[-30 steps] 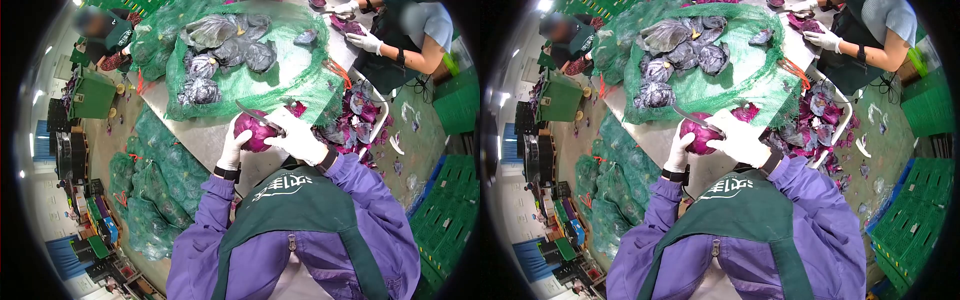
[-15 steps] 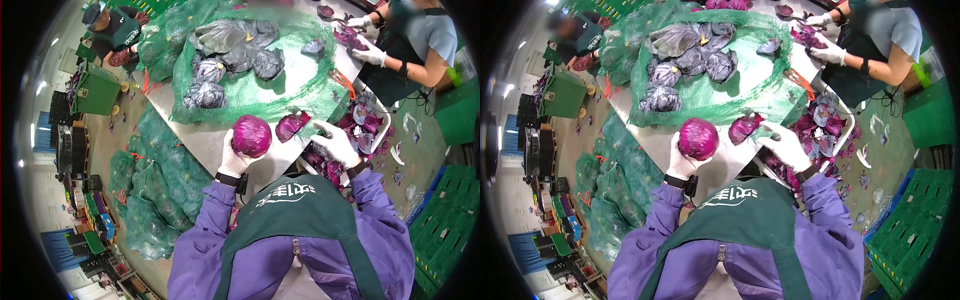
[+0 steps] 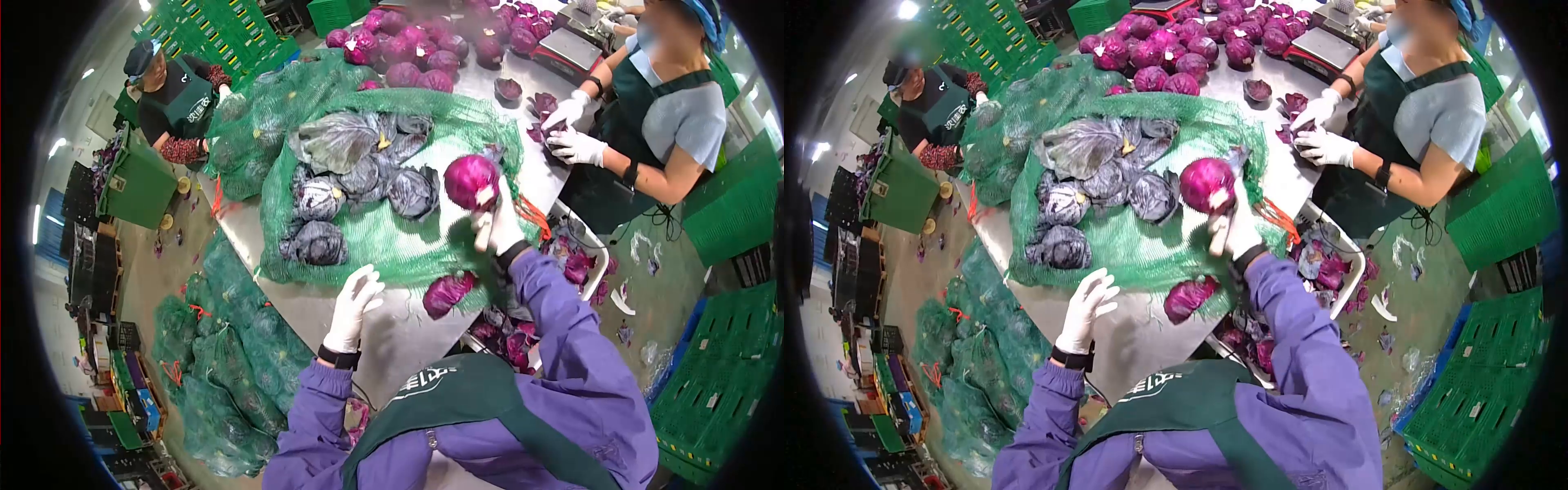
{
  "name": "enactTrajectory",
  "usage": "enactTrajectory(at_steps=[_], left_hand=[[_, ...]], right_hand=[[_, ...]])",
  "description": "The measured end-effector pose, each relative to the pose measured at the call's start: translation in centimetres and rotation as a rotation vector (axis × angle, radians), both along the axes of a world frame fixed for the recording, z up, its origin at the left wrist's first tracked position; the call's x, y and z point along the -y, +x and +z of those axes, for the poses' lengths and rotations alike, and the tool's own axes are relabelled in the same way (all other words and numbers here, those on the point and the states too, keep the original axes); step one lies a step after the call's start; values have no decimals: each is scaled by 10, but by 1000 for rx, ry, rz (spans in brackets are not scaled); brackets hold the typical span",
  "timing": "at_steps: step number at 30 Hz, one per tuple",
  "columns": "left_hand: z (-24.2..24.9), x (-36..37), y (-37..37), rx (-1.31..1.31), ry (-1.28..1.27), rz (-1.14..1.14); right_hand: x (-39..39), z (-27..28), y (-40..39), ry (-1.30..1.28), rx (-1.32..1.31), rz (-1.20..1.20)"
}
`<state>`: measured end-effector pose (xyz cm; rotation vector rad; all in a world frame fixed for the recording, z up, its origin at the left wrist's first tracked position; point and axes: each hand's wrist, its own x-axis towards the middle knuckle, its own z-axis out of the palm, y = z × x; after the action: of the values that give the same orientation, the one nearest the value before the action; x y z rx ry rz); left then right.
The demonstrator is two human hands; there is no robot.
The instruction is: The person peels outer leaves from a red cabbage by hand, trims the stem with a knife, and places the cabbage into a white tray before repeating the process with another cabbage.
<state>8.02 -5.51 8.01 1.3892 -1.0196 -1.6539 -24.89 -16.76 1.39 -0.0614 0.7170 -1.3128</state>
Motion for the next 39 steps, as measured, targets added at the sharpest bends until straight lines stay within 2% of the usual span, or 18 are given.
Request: enactTrajectory(at_steps=[4, 8, 12, 14, 15, 16, 18, 20, 22, 24, 27, 29, 31, 32, 34, 36, 38, 39], left_hand=[[-15, 15, 19, -35, 88, 74], [-26, 38, 8, 3, 137, 71], [-49, 66, -16, -96, 139, 27], [-62, 80, -27, -225, 71, -54], [-72, 87, -31, -224, 80, -48], [-82, 94, -34, -280, 114, 2], [-88, 100, -36, -339, 150, 59], [-89, 101, -32, -411, 263, 273], [-85, 105, -31, -308, 507, 289], [-95, 95, -30, -246, 505, 371], [-101, 71, -25, -260, 416, 387], [-100, 46, -23, -232, 356, 388], [-93, 7, -27, -162, 16, 325], [-99, -16, -23, -82, -162, 261], [-62, -52, -24, 101, -115, 209], [-73, -74, -21, 415, -465, 26], [-96, -89, -22, 394, -329, 21], [-96, -91, -22, 378, -204, 0]], right_hand=[[113, 17, -37, -10, -136, -204], [151, 34, -36, 15, -341, -19], [160, 1, 15, -397, -1117, 352], [168, -26, 40, -646, -1777, 398], [164, -9, 54, -679, -1823, 552], [144, 6, 59, -854, -2200, 462], [127, 2, 70, -668, -2002, 631], [90, -2, 77, -787, -1689, 644], [47, -28, 91, -892, -1219, 430], [-3, 18, 107, -333, -870, 674], [-47, 2, 120, -280, -810, 491], [-74, 20, 102, -340, -672, 571], [-107, 64, 84, -332, -490, 731], [-123, 59, 79, -385, -449, 753], [-149, 64, 73, -228, -547, 692], [-165, 30, 58, -153, -700, 573], [-170, 5, 62, -88, -902, 236], [-165, -8, 62, -259, -1220, 214]])
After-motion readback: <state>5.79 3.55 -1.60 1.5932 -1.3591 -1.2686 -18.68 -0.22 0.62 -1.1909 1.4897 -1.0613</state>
